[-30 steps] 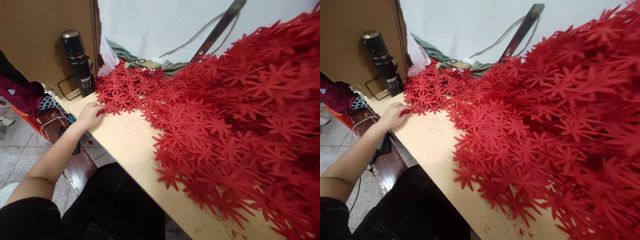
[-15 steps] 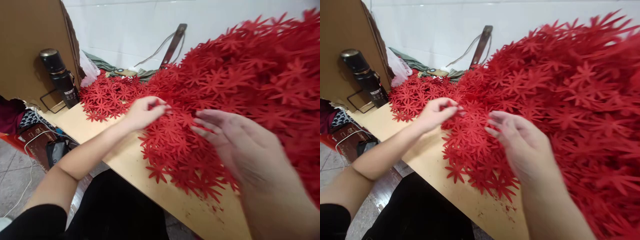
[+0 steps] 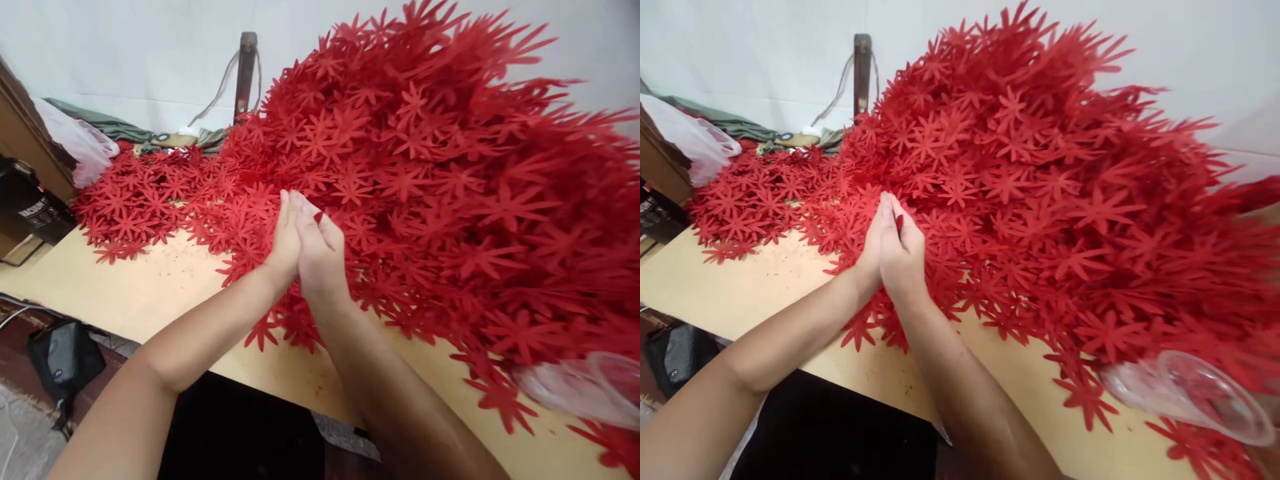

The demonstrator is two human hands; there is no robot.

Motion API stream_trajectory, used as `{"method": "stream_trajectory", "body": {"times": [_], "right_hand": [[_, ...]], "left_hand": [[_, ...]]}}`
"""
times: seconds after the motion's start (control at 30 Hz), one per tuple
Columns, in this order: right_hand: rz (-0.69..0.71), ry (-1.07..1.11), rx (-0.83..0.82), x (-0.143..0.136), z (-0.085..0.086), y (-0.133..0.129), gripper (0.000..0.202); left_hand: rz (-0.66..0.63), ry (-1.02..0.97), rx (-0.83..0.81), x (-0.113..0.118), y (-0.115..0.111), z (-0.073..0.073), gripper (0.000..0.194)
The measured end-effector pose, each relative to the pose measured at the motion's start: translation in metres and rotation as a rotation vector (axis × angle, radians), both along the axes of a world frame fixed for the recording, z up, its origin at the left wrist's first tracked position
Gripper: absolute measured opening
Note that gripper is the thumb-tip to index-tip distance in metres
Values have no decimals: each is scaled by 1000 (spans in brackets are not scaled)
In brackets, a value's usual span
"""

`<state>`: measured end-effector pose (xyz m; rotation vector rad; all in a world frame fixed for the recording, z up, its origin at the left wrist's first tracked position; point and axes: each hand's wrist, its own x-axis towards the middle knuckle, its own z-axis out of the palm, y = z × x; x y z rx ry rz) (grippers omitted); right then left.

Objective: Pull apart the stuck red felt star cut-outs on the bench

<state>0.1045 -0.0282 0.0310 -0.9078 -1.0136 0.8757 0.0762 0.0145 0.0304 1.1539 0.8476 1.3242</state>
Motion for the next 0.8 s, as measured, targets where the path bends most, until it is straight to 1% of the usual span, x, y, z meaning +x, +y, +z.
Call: {"method": "stream_trajectory", "body": {"times": [0.1,0.17,0.23,0.3,0.37,0.4,0.5,0.53,0.6,0.7,0.77,0.8], "right_hand": [[32,-47,34,-3,5,-2,28],[39,-79,22,1,5,-1,33],[25,-90,-45,7,4,0,45],[20,-79,-107,13,3,-1,62],[-1,-83,-117,18,2,-2,74],[-25,-106,-100,20,3,-4,76],[-134,-206,-57,25,4,-6,72],[-153,-229,-55,26,4,-6,71],[-148,-242,-64,27,3,-5,68],[-98,-139,-18,27,-3,1,53],[-98,-23,15,26,-6,6,46],[-114,29,24,26,-7,8,46]], "left_hand": [[45,-98,-146,4,-7,4,51],[43,-131,-175,6,-12,7,49],[11,-126,-163,7,-19,7,48],[-29,-106,-125,8,-29,7,48],[-67,-80,-93,8,-39,7,51],[-82,-75,-78,8,-44,8,52],[-113,-100,-31,10,-56,11,51],[-123,-100,-31,11,-58,12,50],[-143,-69,-66,13,-60,13,48],[-149,-21,-142,12,-58,13,49],[-158,-84,-169,9,-53,14,50],[-158,-137,-196,7,-50,15,51]]}}
